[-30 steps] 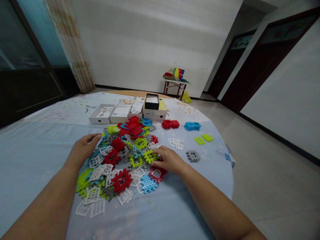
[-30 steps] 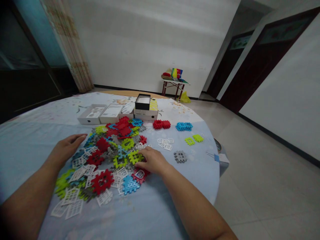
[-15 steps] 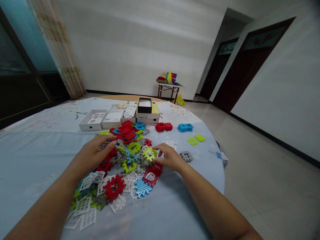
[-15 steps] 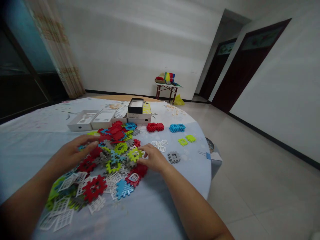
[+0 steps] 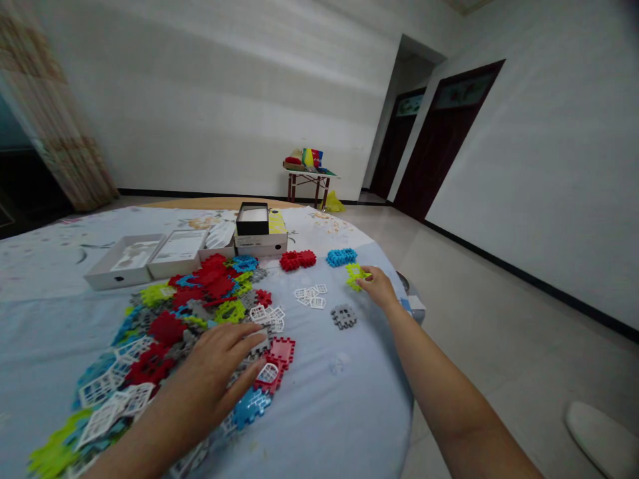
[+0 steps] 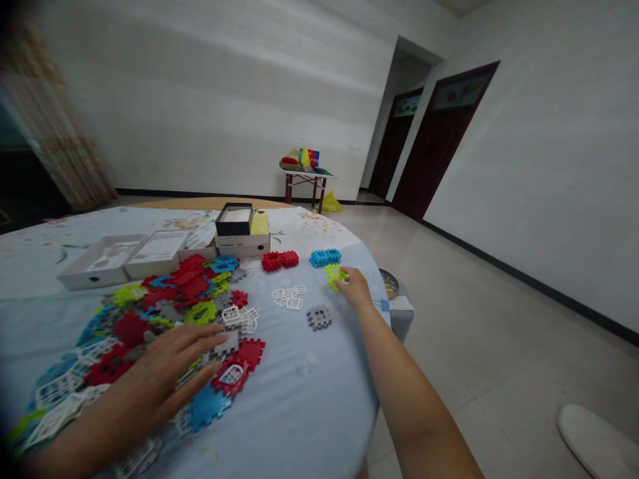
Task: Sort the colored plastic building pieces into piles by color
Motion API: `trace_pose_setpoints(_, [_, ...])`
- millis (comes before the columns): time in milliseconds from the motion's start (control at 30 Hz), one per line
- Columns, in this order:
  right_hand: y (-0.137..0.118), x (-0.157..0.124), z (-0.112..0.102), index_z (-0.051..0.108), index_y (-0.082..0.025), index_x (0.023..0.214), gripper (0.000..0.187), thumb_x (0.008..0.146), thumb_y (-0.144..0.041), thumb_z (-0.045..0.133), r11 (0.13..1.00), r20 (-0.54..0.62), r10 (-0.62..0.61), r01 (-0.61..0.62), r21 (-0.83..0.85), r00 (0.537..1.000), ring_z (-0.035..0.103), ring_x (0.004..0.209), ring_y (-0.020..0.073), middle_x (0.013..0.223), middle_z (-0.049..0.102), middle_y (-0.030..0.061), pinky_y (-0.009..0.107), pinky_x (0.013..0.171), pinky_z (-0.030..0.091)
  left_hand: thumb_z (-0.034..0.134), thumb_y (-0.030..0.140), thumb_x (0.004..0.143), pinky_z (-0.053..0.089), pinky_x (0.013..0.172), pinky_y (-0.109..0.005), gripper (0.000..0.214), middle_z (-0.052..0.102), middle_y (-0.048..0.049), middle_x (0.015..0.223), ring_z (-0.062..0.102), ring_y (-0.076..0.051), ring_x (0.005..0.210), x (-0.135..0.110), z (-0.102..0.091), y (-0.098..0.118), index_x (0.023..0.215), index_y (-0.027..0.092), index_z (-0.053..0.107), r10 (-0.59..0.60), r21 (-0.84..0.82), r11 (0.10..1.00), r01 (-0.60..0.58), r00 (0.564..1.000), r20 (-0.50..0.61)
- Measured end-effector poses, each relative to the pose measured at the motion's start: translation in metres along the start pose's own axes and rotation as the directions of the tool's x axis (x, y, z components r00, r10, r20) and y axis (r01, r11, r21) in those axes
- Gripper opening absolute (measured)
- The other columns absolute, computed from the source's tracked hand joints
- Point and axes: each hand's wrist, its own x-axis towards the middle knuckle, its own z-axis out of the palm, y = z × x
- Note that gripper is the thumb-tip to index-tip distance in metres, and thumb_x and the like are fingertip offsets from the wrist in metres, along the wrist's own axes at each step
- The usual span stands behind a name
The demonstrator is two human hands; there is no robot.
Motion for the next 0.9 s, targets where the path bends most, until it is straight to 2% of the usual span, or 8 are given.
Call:
trace_pose_setpoints(100, [0.025,0.009,-0.002,0.061,-0.015,0.105,0.035,0.07,-0.023,0.061,0.996,0.044,0.019,-0.015,-0.083,0.999,0.059,0.076,0.0148,0.103,0.061,0.0081,0.033,0.079,0.046,0.046,0.047,0.08,0.039,0.098,-0.043,0.041,0.06,-0.005,0.119,0.053,-0.024,0.11,-0.001,0.011,0.003,0.115,0.03,0.058,0.031,0.025,0.999,-0.032,0.998,0.046])
trace_pose_setpoints(233, [0.035,0.015,0.001,0.064,-0.017,0.102,0.035,0.067,-0.019,0.063,0.993,0.107,-0.003,0.016,-0.121,0.994,0.059,0.08,0.0169,0.1,0.064,0.008,0.031,0.079,0.045,0.045,0.044,0.081,0.038,0.1,-0.043,0.038,0.06,-0.0036,0.119,0.054,-0.022,0.109,-0.003,0.019,0.011,0.115,0.031,0.057,0.072,0.012,0.997,-0.074,0.991,0.113])
trace_pose_setpoints(367, [0.036,0.017,0.002,0.066,-0.02,0.1,0.035,0.065,-0.014,0.062,0.987,0.17,-0.033,0.059,-0.149,0.985,0.06,0.081,0.0171,0.097,0.066,0.0058,0.028,0.078,0.044,0.045,0.041,0.082,0.038,0.099,-0.045,0.035,0.061,-0.0043,0.117,0.054,-0.023,0.109,-0.006,0.024,0.027,0.112,0.03,0.058,0.12,-0.017,0.993,-0.119,0.979,0.164])
trace_pose_setpoints(567, [0.033,0.014,-0.003,0.066,-0.016,0.104,0.038,0.065,-0.017,0.063,0.976,0.221,-0.086,0.126,-0.175,0.971,0.061,0.082,0.0185,0.098,0.066,0.0082,0.028,0.078,0.044,0.05,0.031,0.08,0.033,0.102,-0.047,0.029,0.062,-0.0041,0.113,0.054,-0.021,0.107,-0.008,0.034,0.04,0.108,0.03,0.058,0.159,-0.083,0.986,-0.146,0.971,0.177])
trace_pose_setpoints(700, [0.027,0.014,-0.002,0.066,-0.016,0.103,0.039,0.064,-0.024,0.068,0.964,0.261,-0.139,0.192,-0.187,0.955,0.057,0.094,0.0206,0.104,0.063,0.0082,0.03,0.086,0.041,0.054,0.025,0.077,0.032,0.101,-0.046,0.024,0.063,-0.0034,0.11,0.055,-0.02,0.105,-0.005,0.038,0.038,0.101,0.028,0.06,0.137,-0.092,0.989,-0.12,0.969,0.206])
trace_pose_setpoints(900, [0.022,0.018,0.007,0.069,-0.017,0.097,0.029,0.07,-0.026,0.063,0.945,0.278,-0.14,0.213,-0.249,0.95,0.055,0.098,0.0219,0.099,0.065,0.01,0.03,0.088,0.038,0.045,0.025,0.084,0.031,0.099,-0.045,0.021,0.064,-0.0022,0.107,0.056,-0.018,0.101,-0.004,0.053,0.025,0.098,0.028,0.061,0.122,-0.027,0.993,-0.119,0.977,0.176])
